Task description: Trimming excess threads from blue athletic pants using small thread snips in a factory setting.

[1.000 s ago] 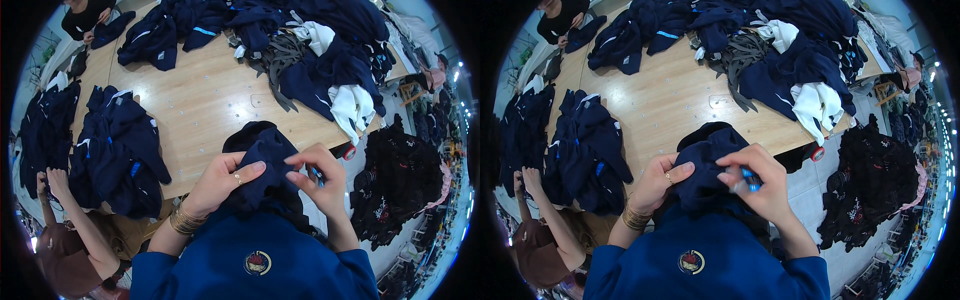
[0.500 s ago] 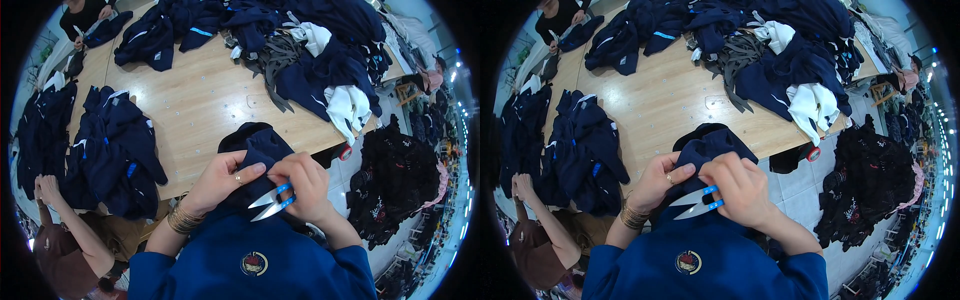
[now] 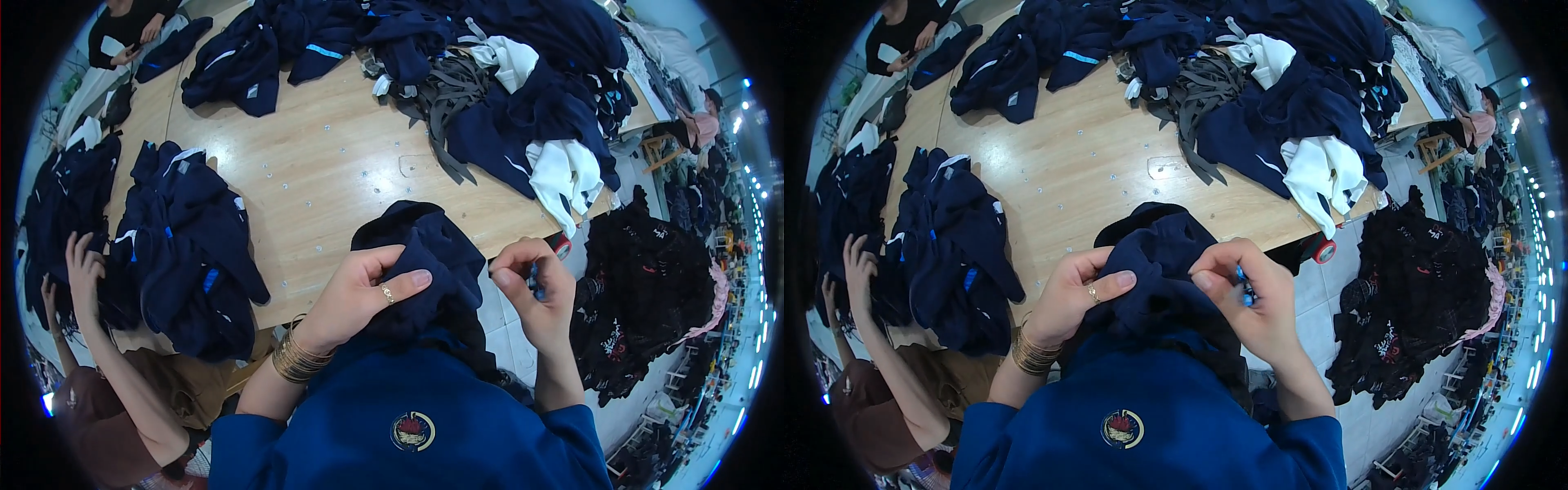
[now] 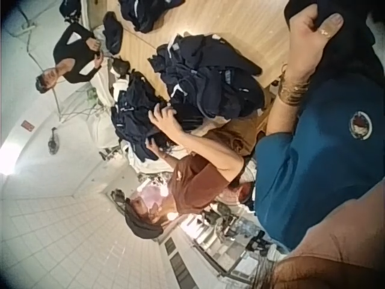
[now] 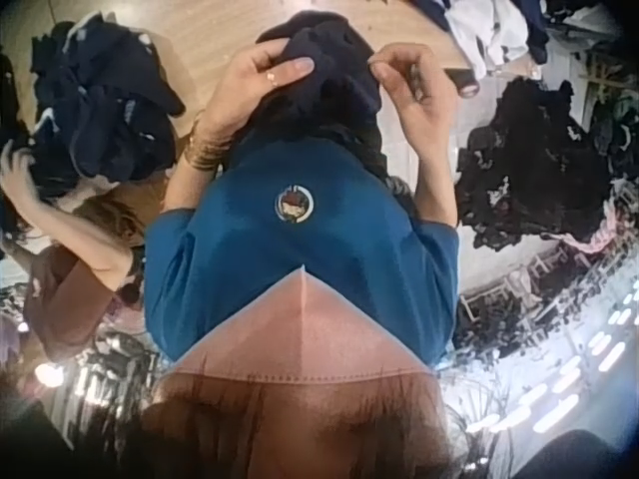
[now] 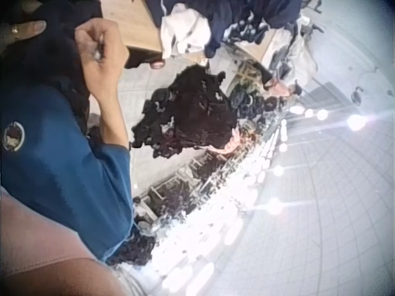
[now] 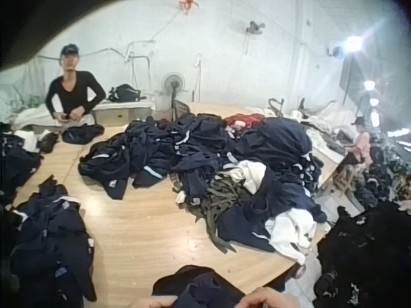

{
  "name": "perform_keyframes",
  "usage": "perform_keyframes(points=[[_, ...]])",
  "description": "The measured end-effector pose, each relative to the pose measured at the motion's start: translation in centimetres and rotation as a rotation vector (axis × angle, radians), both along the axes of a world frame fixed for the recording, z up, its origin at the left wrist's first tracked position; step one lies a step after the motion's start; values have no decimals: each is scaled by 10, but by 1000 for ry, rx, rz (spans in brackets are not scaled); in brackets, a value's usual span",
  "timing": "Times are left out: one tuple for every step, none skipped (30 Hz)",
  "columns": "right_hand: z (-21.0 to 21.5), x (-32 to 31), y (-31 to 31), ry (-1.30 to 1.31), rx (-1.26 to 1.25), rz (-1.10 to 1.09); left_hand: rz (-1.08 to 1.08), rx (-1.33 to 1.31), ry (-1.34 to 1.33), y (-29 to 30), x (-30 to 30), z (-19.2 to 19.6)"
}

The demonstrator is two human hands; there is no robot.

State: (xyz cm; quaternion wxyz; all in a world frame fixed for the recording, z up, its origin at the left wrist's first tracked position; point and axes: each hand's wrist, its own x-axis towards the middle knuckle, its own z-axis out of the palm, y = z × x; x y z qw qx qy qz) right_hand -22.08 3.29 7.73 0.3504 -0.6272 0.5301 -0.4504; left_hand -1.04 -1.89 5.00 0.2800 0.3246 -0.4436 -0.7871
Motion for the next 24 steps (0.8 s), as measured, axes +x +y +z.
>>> perform_keyframes(points=[[2,-1,-2,0,1,1,-15,-11,-4,0,1,-1],[5,-2,-4,107,-24,14,-16,-10,-3,0,1,-1],[7,-3,-5,213,-49,27,-23,-18,-6,0,1,0],[8,-1,-5,215,-48,28,-30,-27,-10,-1,0,0],[8,2,-3,209,-38,49,-32,-26,-8,0,-1,0],[9,6,-2,202,-28,71,-36,-18,-4,0,-2,0],[9,10,-2,211,-25,80,-39,-9,0,0,-3,-1],[4,13,-3,212,-26,78,-42,-10,1,1,-5,-3],[-6,15,-4,281,-193,104,-47,-45,6,2,-6,-6],[-10,15,-4,349,-361,130,-52,-79,11,2,-7,-7],[-7,15,-5,410,-374,143,-45,-70,-6,1,-8,-6],[-6,16,-7,411,-373,142,-46,-69,-6,0,-7,-6],[-6,18,-9,421,-348,121,-53,-72,-36,-2,-5,-7],[-6,19,-10,430,-324,100,-58,-75,-66,-3,-3,-6],[-10,19,-12,383,-286,121,-56,-72,-63,-3,-2,-5],[-10,20,-11,385,-285,120,-57,-72,-62,-5,0,-5],[-8,19,-8,237,-132,134,-76,-68,-48,-5,1,-4],[-6,19,-6,89,21,147,-96,-64,-34,-5,1,-3],[-2,16,-6,87,19,147,-96,-66,-36,-6,0,-1],[3,13,-6,-83,114,119,-80,-44,-42,-7,1,0],[6,10,-6,-252,209,90,-65,-22,-48,-7,3,0],[9,5,-7,-250,211,95,-60,-21,-47,-7,5,-1],[12,0,-7,-92,180,117,-57,-53,-56,-7,6,-2],[14,-3,-8,66,149,139,-53,-85,-65,-8,7,-2]])
